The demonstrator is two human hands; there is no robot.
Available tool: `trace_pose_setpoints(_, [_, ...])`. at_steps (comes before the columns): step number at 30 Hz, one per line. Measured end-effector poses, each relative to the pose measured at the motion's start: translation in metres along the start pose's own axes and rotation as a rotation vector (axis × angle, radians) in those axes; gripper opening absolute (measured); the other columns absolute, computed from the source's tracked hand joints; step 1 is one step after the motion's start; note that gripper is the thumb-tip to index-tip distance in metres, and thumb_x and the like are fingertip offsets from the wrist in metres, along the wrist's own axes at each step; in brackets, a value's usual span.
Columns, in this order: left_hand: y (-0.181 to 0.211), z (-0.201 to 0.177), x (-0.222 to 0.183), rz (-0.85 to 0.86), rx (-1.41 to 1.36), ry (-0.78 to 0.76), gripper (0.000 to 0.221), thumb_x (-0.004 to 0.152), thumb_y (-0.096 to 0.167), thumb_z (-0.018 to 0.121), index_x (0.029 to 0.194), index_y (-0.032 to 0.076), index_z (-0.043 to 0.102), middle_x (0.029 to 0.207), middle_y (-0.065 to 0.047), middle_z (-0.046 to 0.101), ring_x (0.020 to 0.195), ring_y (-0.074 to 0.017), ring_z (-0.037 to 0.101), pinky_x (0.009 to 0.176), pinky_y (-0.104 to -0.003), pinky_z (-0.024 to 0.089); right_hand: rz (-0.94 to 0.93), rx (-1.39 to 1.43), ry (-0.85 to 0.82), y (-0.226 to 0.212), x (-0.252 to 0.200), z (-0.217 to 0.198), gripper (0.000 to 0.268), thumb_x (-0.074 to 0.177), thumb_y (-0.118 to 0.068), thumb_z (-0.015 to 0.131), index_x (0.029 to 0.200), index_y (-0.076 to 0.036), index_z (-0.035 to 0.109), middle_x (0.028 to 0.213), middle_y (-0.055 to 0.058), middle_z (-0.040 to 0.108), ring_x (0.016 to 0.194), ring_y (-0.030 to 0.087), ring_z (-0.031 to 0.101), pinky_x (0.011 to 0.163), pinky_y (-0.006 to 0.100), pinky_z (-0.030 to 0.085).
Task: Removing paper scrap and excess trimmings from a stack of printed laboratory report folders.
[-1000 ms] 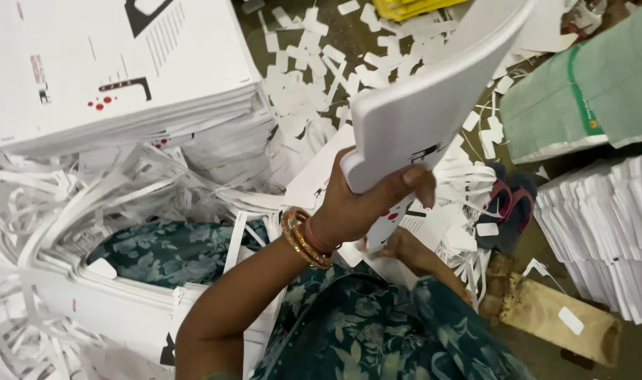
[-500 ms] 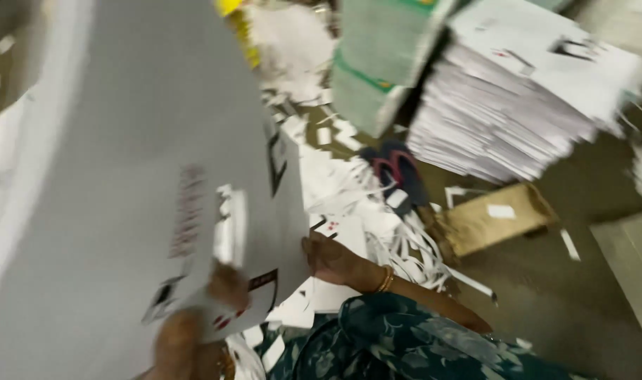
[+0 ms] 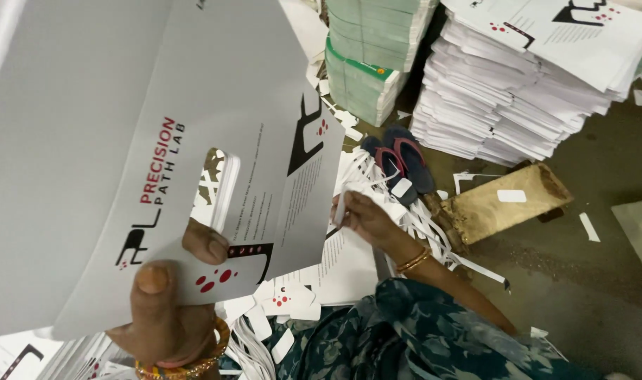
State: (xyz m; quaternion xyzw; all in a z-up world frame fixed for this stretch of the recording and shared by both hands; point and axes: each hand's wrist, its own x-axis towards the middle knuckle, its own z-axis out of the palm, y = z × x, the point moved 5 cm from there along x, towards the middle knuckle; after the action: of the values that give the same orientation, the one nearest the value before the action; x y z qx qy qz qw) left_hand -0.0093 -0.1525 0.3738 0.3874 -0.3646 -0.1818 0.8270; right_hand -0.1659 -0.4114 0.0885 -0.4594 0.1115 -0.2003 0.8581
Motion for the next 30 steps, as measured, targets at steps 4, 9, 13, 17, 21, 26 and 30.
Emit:
trace_pose_setpoints(4, [0.008, -0.006, -0.008, -0.034, 0.009, 0.064, 0.041, 0.106, 0.027, 0.068, 0.116, -0.009, 0.052, 0.087, -0.02, 0.064, 0.082, -0.0273, 0.067, 0.081, -0.041, 0.059, 0.194, -0.601, 0.169, 0.008, -0.007, -0.005, 0.056, 0.1, -0.045, 0.069, 0.132, 0.0, 0.056, 0.128, 0.02, 0.057, 0.118, 0.031, 0.057, 0.104, 0.045, 0.048])
trace_pose_setpoints(9, [0.014, 0.002, -0.008, -0.053, -0.016, 0.1, 0.039, 0.11, 0.025, 0.065, 0.112, -0.011, 0.05, 0.09, -0.021, 0.063, 0.086, -0.0272, 0.066, 0.086, -0.041, 0.058, 0.452, -1.067, -0.105, 0.037, -0.024, 0.031, 0.076, 0.091, -0.033, 0.078, 0.153, -0.009, 0.043, 0.154, 0.019, 0.043, 0.137, 0.035, 0.044, 0.106, 0.046, 0.042])
trace_pose_setpoints(13, [0.011, 0.018, -0.006, -0.097, -0.064, 0.109, 0.039, 0.113, 0.023, 0.062, 0.107, -0.013, 0.048, 0.093, -0.021, 0.062, 0.091, -0.0272, 0.065, 0.092, -0.041, 0.058, 0.418, -0.246, -0.921, 0.01, -0.074, 0.175, 0.083, 0.095, -0.036, 0.072, 0.164, -0.015, 0.03, 0.156, 0.012, 0.049, 0.144, 0.026, 0.047, 0.113, 0.045, 0.045])
trace_pose_setpoints(17, [0.018, 0.065, 0.022, 0.037, -0.006, 0.186, 0.028, 0.106, 0.019, 0.061, 0.111, -0.007, 0.051, 0.091, -0.016, 0.064, 0.085, -0.0231, 0.065, 0.081, -0.037, 0.056, 0.282, -0.084, -0.825, -0.026, -0.06, 0.211, 0.082, 0.101, -0.062, 0.055, 0.159, -0.008, 0.032, 0.16, 0.014, 0.046, 0.145, 0.028, 0.048, 0.117, 0.046, 0.045])
trace_pose_setpoints(21, [0.004, 0.056, 0.014, 0.112, 0.206, 0.311, 0.017, 0.103, 0.009, 0.058, 0.116, -0.002, 0.057, 0.097, -0.01, 0.067, 0.09, -0.0176, 0.062, 0.086, -0.033, 0.051, -0.006, 0.28, -0.388, -0.069, -0.042, 0.192, 0.092, 0.095, -0.077, 0.039, 0.159, -0.011, 0.037, 0.149, 0.016, 0.053, 0.131, 0.029, 0.058, 0.104, 0.043, 0.052])
trace_pose_setpoints(26, [-0.02, 0.048, 0.002, 0.029, 0.336, 0.243, 0.017, 0.109, 0.003, 0.059, 0.12, -0.009, 0.059, 0.112, -0.011, 0.068, 0.107, -0.0175, 0.062, 0.108, -0.032, 0.048, 0.214, 0.444, -0.06, -0.049, -0.035, 0.146, 0.07, 0.104, -0.059, 0.053, 0.146, -0.003, 0.052, 0.132, 0.016, 0.065, 0.112, 0.026, 0.066, 0.087, 0.036, 0.054])
trace_pose_setpoints(30, [-0.031, 0.043, 0.004, -0.152, 0.286, 0.248, 0.031, 0.1, 0.007, 0.063, 0.127, -0.006, 0.058, 0.114, -0.01, 0.071, 0.106, -0.0164, 0.064, 0.102, -0.032, 0.049, 0.073, 0.394, 0.171, -0.072, -0.035, 0.116, 0.042, 0.098, -0.027, 0.067, 0.131, -0.002, 0.058, 0.113, 0.011, 0.073, 0.098, 0.023, 0.07, 0.082, 0.039, 0.057])
